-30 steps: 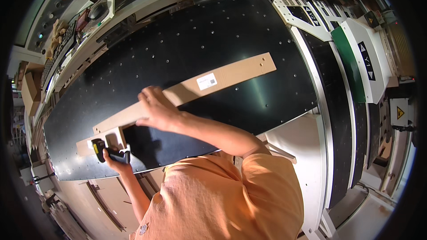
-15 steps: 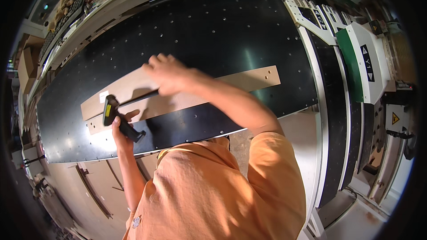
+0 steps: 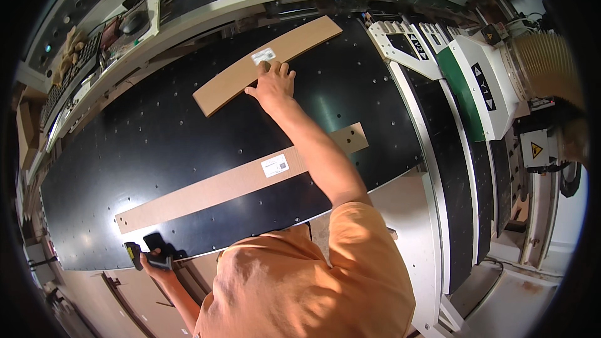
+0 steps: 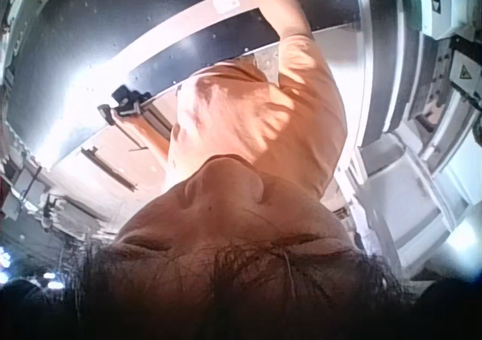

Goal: The person repeatedly picks up flat wooden panels from the floor, scans their labels with a handheld barcode scanner, and places them onto a machine table. The person also uses a yellow air blow gun to clear dust from the table surface between panels.

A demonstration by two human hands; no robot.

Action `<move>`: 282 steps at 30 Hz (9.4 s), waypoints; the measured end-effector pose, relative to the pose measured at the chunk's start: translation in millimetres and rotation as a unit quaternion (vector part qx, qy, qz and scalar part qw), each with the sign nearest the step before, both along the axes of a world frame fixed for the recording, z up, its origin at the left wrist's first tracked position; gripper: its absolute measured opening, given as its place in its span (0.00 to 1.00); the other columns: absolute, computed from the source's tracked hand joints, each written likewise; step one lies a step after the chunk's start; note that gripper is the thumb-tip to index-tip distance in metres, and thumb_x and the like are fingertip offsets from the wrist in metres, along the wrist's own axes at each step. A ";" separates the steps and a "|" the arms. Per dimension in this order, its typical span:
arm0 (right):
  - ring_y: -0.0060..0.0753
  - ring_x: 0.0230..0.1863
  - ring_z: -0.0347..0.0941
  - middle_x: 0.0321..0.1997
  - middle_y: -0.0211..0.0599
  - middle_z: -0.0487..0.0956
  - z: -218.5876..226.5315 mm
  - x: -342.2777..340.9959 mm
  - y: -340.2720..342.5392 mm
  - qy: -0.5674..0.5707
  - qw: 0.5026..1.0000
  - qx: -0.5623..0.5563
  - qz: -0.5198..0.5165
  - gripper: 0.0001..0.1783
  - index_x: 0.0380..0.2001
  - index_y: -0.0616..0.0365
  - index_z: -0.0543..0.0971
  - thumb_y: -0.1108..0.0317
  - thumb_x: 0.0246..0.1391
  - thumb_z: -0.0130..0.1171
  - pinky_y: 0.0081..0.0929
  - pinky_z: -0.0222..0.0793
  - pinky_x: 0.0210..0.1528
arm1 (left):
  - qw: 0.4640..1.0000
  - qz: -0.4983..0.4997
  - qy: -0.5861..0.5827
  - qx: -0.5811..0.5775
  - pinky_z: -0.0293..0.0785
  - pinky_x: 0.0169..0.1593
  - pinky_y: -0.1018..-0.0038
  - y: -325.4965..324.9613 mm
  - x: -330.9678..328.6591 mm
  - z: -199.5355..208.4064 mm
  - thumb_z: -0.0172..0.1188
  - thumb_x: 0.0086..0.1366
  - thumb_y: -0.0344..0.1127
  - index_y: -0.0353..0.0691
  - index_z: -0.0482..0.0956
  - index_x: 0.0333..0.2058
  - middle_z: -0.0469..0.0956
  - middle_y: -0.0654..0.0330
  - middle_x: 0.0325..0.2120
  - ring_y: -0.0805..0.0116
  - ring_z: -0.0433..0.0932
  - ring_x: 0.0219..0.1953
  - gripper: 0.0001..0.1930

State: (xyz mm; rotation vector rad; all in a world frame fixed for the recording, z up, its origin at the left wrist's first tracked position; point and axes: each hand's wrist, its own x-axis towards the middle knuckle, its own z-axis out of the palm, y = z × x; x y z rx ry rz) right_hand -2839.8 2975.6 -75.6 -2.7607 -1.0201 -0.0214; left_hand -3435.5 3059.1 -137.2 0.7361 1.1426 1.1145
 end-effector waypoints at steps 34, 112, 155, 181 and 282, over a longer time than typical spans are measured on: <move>0.55 0.52 0.72 0.48 0.51 0.77 -70.8 252.8 -41.4 -0.108 0.958 0.263 -0.042 0.22 0.44 0.67 0.73 0.58 0.55 0.61 0.44 0.69 0.55 | 0.990 0.096 0.099 -0.001 0.74 0.35 0.68 14.1 1.3 9.9 0.54 0.67 0.52 0.42 0.75 0.27 0.76 0.61 0.21 0.66 0.76 0.26 0.19; 0.39 0.49 0.77 0.51 0.49 0.78 23.3 -1167.6 -1638.4 -0.073 -0.202 -0.843 0.492 0.33 0.59 0.63 0.65 0.56 0.55 0.59 0.37 0.78 0.46 | 0.143 0.983 -0.053 -0.102 0.57 0.15 0.83 -1770.8 -283.9 90.4 0.54 0.64 0.49 0.45 0.76 0.29 0.84 0.55 0.37 0.84 0.66 0.15 0.14; 0.35 0.37 0.77 0.34 0.46 0.81 -21.6 -576.6 -2794.2 -0.201 -0.463 -0.504 0.701 0.29 0.41 0.69 0.78 0.47 0.58 0.59 0.32 0.71 0.42 | -0.159 0.970 -0.181 0.041 0.74 0.24 0.77 -2889.4 368.4 52.3 0.55 0.64 0.51 0.44 0.71 0.46 0.83 0.43 0.38 0.73 0.78 0.27 0.19; 0.25 0.13 0.68 0.16 0.35 0.75 -120.4 -314.3 -3472.9 0.043 -0.100 -0.602 0.791 0.27 0.27 0.65 0.79 0.47 0.61 0.55 0.25 0.61 0.15 | -0.146 0.946 -0.239 -0.162 0.55 0.11 0.80 -3411.9 718.7 30.4 0.60 0.61 0.47 0.40 0.74 0.30 0.83 0.49 0.25 0.76 0.67 0.09 0.15; 0.36 0.31 0.81 0.33 0.47 0.84 -354.5 -561.6 -1921.7 0.431 0.762 -0.420 0.241 0.15 0.36 0.61 0.85 0.62 0.50 0.60 0.37 0.77 0.34 | 0.957 0.064 0.070 -0.274 0.57 0.13 0.80 -2020.0 -371.3 67.1 0.64 0.57 0.45 0.38 0.83 0.33 0.84 0.61 0.24 0.80 0.73 0.15 0.15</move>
